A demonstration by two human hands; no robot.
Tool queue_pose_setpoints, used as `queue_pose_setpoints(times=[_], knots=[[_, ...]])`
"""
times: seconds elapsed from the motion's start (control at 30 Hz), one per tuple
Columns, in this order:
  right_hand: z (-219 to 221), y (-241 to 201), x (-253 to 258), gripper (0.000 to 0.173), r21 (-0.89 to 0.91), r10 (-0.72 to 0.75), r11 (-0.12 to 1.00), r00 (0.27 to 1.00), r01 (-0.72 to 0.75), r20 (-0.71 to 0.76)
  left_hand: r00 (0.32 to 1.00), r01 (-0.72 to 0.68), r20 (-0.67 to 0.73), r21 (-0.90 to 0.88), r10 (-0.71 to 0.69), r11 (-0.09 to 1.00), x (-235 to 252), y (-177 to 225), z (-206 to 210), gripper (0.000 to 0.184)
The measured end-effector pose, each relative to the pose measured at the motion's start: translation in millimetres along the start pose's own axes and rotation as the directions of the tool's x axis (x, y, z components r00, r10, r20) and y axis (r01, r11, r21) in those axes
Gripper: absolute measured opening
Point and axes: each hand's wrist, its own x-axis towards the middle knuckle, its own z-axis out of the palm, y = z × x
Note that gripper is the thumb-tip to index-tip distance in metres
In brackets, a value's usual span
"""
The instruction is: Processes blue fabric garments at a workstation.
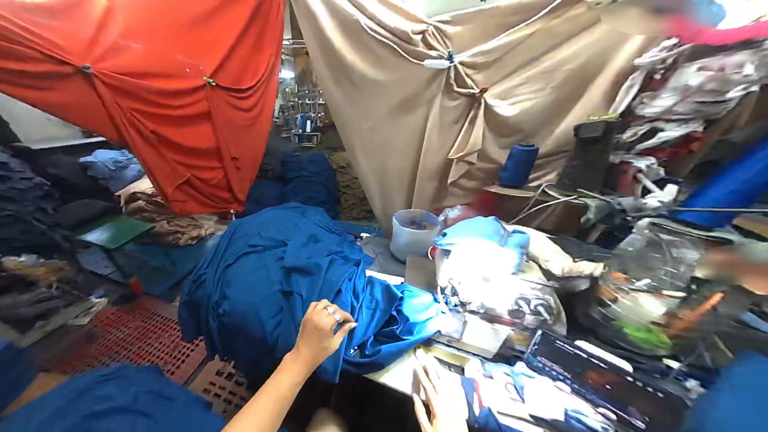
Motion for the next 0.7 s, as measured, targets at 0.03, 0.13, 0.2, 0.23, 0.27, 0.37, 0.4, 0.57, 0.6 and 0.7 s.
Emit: queue_pose_setpoints(times=[0.03, 0.13, 0.2, 0.23, 0.27, 0.37, 0.4, 0.57, 0.6, 0.7], knots=[[3, 1, -2, 0.056, -0.007, 0.019, 1.000, 0.999, -0.019, 0.046, 1.000, -0.020, 0.014, -0.011, 0.020, 1.000, 9, 2, 6, 0.017], [5, -1, -6, 0.067, -0.050, 0.074, 0.996, 0.990, -0.068, 0.119, 0.993, -0.027, 0.115, -0.023, 0.030, 0.999, 40, 12, 37, 0.024], [5, -2, -7, 0.070, -0.074, 0.088, 0.994, 0.986, -0.078, 0.143, 0.936, 0.076, 0.344, 0.000, -0.071, 0.997, 66, 18, 59, 0.040], [3, -2, -7, 0.071, -0.086, 0.091, 0.993, 0.983, -0.078, 0.158, 0.866, 0.130, 0.484, 0.021, -0.124, 0.991, 79, 20, 69, 0.048], [1, -2, -7, 0.073, -0.096, 0.091, 0.993, 0.980, -0.075, 0.175, 0.806, 0.158, 0.573, 0.039, -0.152, 0.987, 89, 18, 78, 0.048], [-4, 5, -6, 0.076, -0.096, 0.042, 0.995, 0.979, -0.024, 0.197, 0.744, 0.269, 0.629, 0.027, -0.226, 0.963, 115, 7, 77, 0.029], [-5, 7, -6, 0.077, -0.089, 0.029, 0.996, 0.979, -0.011, 0.203, 0.750, 0.332, 0.607, -0.004, -0.262, 0.943, 123, 2, 65, 0.029], [-2, 10, -10, 0.083, -0.027, 0.048, 0.999, 0.971, -0.043, 0.235, 0.918, 0.334, 0.267, -0.126, -0.292, 0.934, 155, -10, -47, 0.028], [-1, 9, -10, 0.084, -0.038, 0.063, 0.998, 0.970, -0.055, 0.236, 0.951, 0.279, 0.177, -0.153, -0.252, 0.948, 157, -8, -73, 0.026], [4, 7, -12, 0.086, -0.066, 0.089, 0.995, 0.974, -0.076, 0.210, 0.989, -0.001, -0.142, -0.287, -0.042, 0.958, 147, 14, -139, 0.018]])
